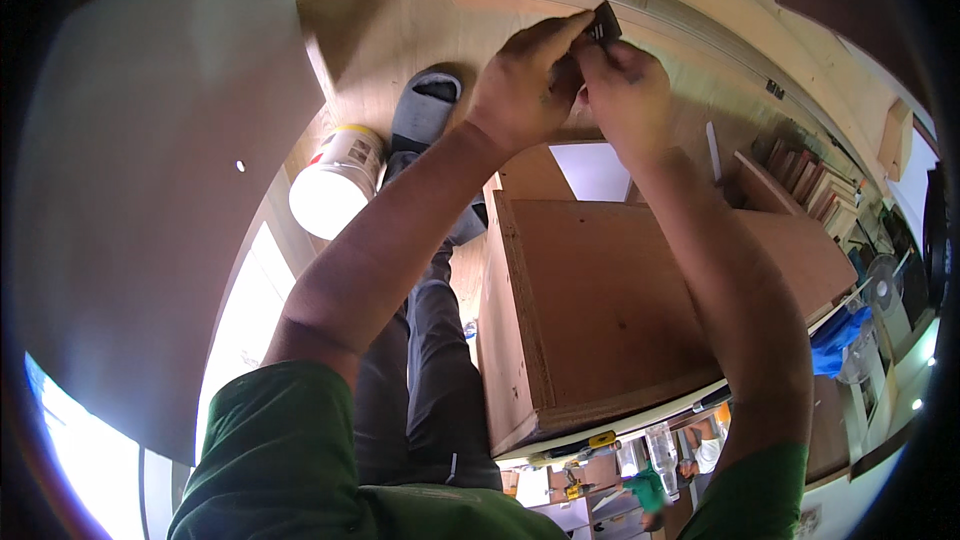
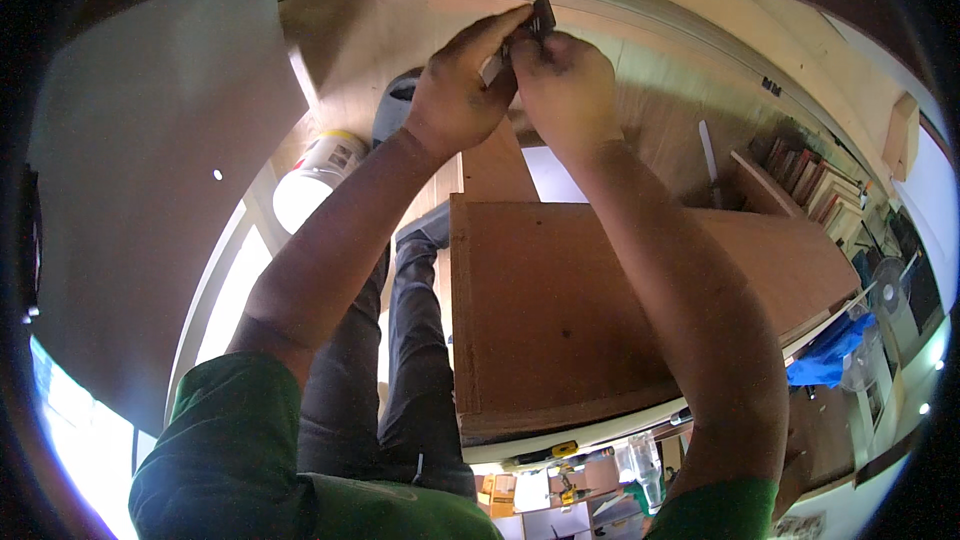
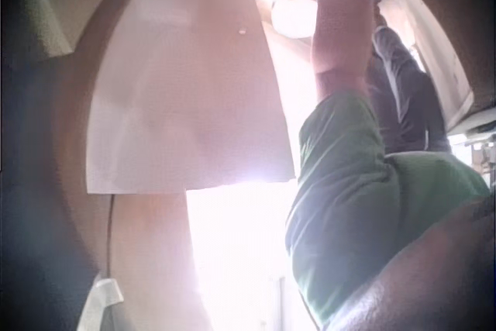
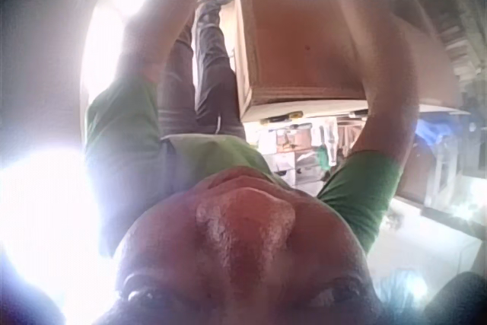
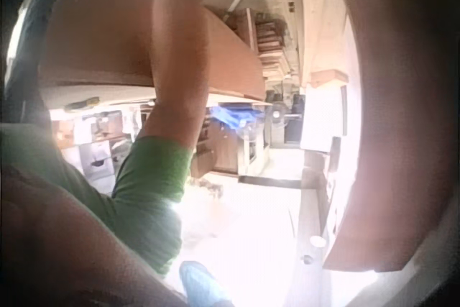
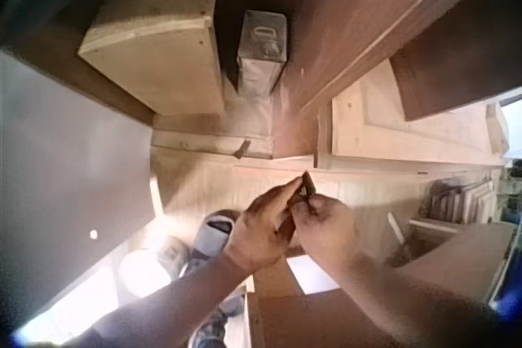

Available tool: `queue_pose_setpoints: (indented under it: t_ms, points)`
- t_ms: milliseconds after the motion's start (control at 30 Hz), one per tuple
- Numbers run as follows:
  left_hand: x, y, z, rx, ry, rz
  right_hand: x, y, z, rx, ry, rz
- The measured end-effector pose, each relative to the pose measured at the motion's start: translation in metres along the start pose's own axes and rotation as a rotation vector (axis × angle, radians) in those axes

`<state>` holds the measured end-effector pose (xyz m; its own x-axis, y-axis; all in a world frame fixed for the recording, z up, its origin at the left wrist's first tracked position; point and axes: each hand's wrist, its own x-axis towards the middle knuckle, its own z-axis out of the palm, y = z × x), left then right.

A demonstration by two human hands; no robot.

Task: The person applies adhesive and edging tape to the edges of wooden furniture panels by hand.

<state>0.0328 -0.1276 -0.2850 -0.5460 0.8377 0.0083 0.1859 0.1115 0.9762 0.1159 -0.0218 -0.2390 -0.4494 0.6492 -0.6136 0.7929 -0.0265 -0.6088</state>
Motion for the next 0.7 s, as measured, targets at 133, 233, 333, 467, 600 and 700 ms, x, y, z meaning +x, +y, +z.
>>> queue_pose_setpoints:
  t_ms: [133, 233, 333, 467, 600, 700]
  points:
    - [0.008, -0.01, 0.008, -0.031, 0.035, 0.042, 0.004, 0.0, 0.0, -0.003, 0.039, -0.113]
    - [0.013, -0.013, 0.013, 0.002, 0.088, 0.13, 0.006, -0.003, -0.003, -0.111, 0.077, -0.211]
    - [0.016, -0.013, 0.019, -0.016, 0.08, 0.132, 0.012, 0.004, -0.005, -0.118, 0.093, -0.179]
    - [0.014, -0.013, 0.021, 0.003, 0.019, 0.034, 0.014, 0.01, -0.008, -0.084, 0.079, -0.187]
    - [0.013, -0.013, 0.026, -0.035, 0.082, 0.073, 0.013, 0.008, -0.01, -0.121, 0.072, -0.197]
    - [0.015, -0.015, 0.027, -0.034, 0.066, 0.075, 0.015, 0.007, -0.013, -0.222, 0.093, -0.261]
